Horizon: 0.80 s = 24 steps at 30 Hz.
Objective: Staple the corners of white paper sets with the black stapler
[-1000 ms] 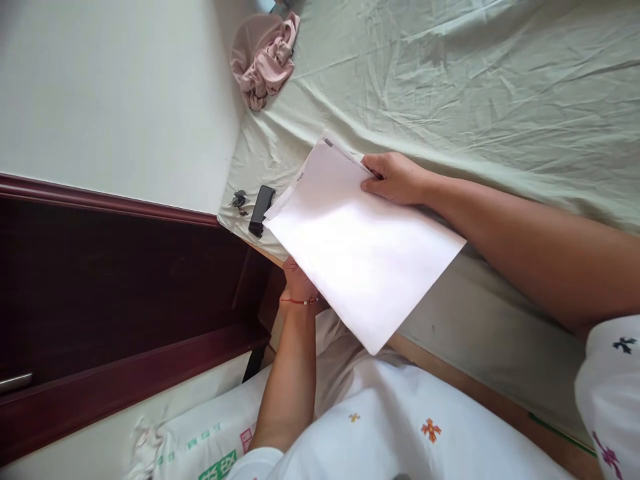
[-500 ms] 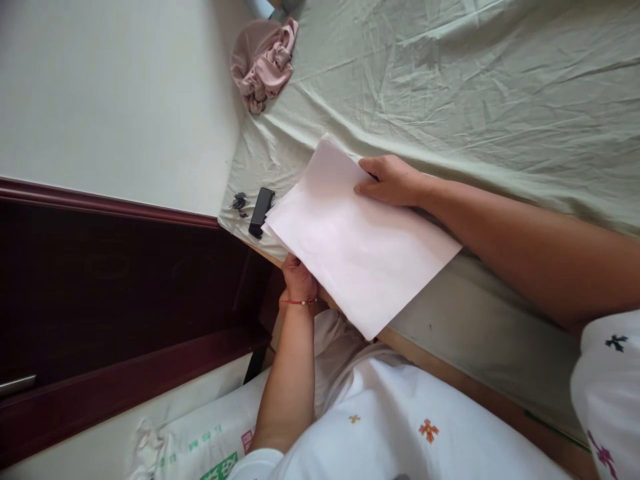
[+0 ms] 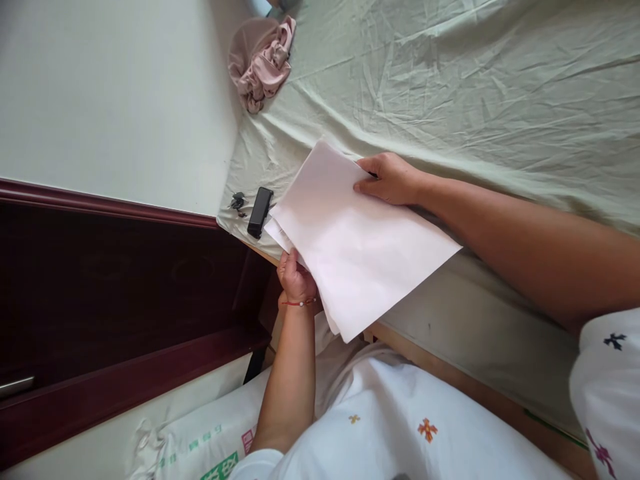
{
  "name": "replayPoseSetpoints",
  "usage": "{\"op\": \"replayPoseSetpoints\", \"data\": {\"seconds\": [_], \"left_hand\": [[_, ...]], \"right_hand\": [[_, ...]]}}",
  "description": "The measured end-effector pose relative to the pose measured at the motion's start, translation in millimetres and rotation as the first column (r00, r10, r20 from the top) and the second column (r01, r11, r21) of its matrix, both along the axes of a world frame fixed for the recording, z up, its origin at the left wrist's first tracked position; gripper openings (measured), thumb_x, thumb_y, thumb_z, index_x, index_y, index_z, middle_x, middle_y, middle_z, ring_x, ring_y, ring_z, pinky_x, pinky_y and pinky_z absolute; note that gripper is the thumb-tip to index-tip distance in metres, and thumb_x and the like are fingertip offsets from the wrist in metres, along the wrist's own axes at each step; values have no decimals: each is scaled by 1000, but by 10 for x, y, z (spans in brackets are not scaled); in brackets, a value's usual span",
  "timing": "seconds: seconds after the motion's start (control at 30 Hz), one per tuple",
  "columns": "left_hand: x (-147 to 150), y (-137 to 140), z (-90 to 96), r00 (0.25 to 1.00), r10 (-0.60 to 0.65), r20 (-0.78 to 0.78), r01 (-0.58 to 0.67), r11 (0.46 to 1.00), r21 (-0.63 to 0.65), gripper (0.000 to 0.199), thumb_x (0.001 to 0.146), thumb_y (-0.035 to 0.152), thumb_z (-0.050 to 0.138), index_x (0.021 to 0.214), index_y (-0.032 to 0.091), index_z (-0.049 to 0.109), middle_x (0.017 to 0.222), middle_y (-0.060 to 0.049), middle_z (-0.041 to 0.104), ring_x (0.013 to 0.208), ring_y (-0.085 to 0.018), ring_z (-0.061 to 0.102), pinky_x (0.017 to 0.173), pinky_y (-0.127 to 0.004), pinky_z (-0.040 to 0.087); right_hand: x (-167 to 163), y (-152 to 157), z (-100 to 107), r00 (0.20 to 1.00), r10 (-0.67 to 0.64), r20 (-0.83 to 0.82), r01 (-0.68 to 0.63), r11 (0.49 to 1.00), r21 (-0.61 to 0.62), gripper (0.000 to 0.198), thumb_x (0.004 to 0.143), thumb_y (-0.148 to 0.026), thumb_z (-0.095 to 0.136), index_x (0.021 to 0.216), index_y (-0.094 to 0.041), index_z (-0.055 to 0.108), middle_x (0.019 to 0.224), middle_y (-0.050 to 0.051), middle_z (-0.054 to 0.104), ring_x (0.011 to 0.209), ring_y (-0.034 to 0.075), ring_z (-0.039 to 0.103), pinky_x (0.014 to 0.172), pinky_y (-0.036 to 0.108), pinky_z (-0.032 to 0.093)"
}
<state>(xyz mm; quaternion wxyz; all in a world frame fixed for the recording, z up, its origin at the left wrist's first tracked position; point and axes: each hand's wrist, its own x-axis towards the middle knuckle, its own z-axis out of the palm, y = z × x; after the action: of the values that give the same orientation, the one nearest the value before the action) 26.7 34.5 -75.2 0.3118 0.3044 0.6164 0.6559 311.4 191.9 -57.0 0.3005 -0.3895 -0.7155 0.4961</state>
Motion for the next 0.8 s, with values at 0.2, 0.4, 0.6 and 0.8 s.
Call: {"op": "replayPoseSetpoints", "data": {"seconds": [0.2, 0.4, 0.6, 0.8], "left_hand": [[10, 9, -30, 999, 30, -28, -30, 1000, -8, 50, 68, 63, 96, 86, 20, 77, 90, -3, 79, 97, -21, 74, 100, -34, 58], [-13, -12, -59, 997, 34, -65, -34, 999, 3, 52, 70, 67, 95, 84, 20, 78, 88, -1, 79, 94, -18, 72, 99, -30, 57], [31, -9, -26, 999, 43, 1, -43, 999, 23, 53, 72, 66, 94, 94, 20, 83, 97, -4, 82, 101, -21, 75, 100, -32, 57], [26, -23, -46, 998, 10, -68, -11, 1000, -14, 55, 77, 69, 90, 100, 20, 83, 104, -6, 83, 108, -24, 75, 100, -34, 58]], "right_hand": [[-9, 14, -6, 1000, -17, 23, 17, 1000, -10, 17, 89, -38, 71, 99, -25, 75, 94, 5, 77, 94, 29, 71, 91, 45, 58], [4, 6, -10, 1000, -4, -12, 4, 1000, -26, 21, 90, -40, 71, 105, -26, 74, 100, 5, 79, 98, 30, 70, 94, 48, 59], [6, 1, -3, 1000, 3, 26, -2, 1000, -12, 17, 90, -39, 69, 100, -27, 72, 97, 5, 78, 95, 30, 70, 92, 47, 59], [14, 16, -4, 999, 16, 33, -16, 1000, 9, 23, 88, -44, 71, 103, -27, 76, 97, 5, 79, 96, 30, 70, 90, 45, 59]]}}
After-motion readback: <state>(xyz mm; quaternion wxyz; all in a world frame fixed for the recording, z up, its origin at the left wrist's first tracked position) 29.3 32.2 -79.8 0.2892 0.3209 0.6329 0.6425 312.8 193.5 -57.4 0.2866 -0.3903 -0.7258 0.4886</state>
